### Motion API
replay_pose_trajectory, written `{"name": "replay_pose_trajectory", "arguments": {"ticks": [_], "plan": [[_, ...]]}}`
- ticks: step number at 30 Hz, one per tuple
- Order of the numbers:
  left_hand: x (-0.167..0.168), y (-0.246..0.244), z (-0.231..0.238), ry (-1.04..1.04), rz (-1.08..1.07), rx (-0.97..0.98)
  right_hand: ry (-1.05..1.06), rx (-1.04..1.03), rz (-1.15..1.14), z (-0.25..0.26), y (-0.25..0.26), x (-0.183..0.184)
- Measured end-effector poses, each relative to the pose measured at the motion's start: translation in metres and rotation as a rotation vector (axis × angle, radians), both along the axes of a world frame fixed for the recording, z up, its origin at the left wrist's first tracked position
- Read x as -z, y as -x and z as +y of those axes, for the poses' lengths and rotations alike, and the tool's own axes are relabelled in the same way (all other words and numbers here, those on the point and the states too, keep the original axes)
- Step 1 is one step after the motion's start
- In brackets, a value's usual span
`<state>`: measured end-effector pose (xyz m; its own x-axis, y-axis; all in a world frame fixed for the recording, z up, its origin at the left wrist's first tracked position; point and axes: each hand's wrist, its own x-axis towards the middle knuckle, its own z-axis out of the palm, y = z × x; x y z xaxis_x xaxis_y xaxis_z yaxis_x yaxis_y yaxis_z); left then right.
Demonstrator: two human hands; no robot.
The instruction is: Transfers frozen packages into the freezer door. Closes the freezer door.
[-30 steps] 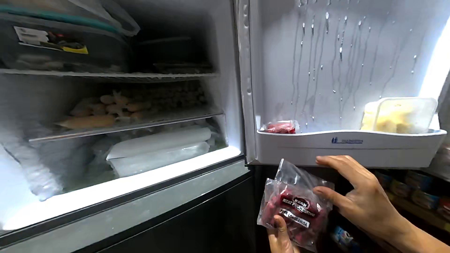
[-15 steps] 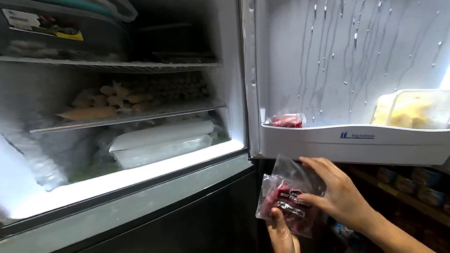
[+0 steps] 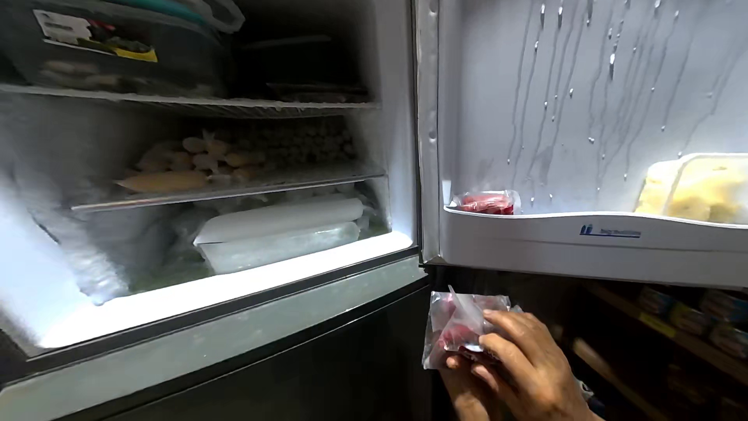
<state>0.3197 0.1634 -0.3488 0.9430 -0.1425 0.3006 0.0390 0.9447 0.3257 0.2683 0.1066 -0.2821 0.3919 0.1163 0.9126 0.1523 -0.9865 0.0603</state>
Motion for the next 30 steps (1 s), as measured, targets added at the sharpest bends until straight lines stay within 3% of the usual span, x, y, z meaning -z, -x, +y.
{"name": "replay_pose_trajectory", "arguments": {"ticks": [4,12,16,23,25,30], "plan": [[0.007,-0.005,0.001,-0.064,-0.044,-0.152,-0.236,-0.144,0.096,-0.002,0.001,-0.002],[0.014,-0.011,0.007,-0.037,-0.16,-0.067,-0.259,-0.203,0.249,0.004,0.003,-0.011],[0.008,-0.003,0.015,-0.043,-0.191,-0.03,-0.209,-0.294,0.477,0.002,0.005,-0.019],[0.039,-0.02,0.007,0.052,-0.544,0.027,-0.121,-0.465,0.665,-0.02,-0.01,-0.052],[0.035,-0.012,0.007,-0.019,-0.437,-0.015,-0.074,-0.422,0.681,-0.019,-0.011,-0.059],[-0.008,0.01,0.012,0.001,0.073,0.013,0.076,-0.149,0.227,-0.027,-0.031,-0.037]]}}
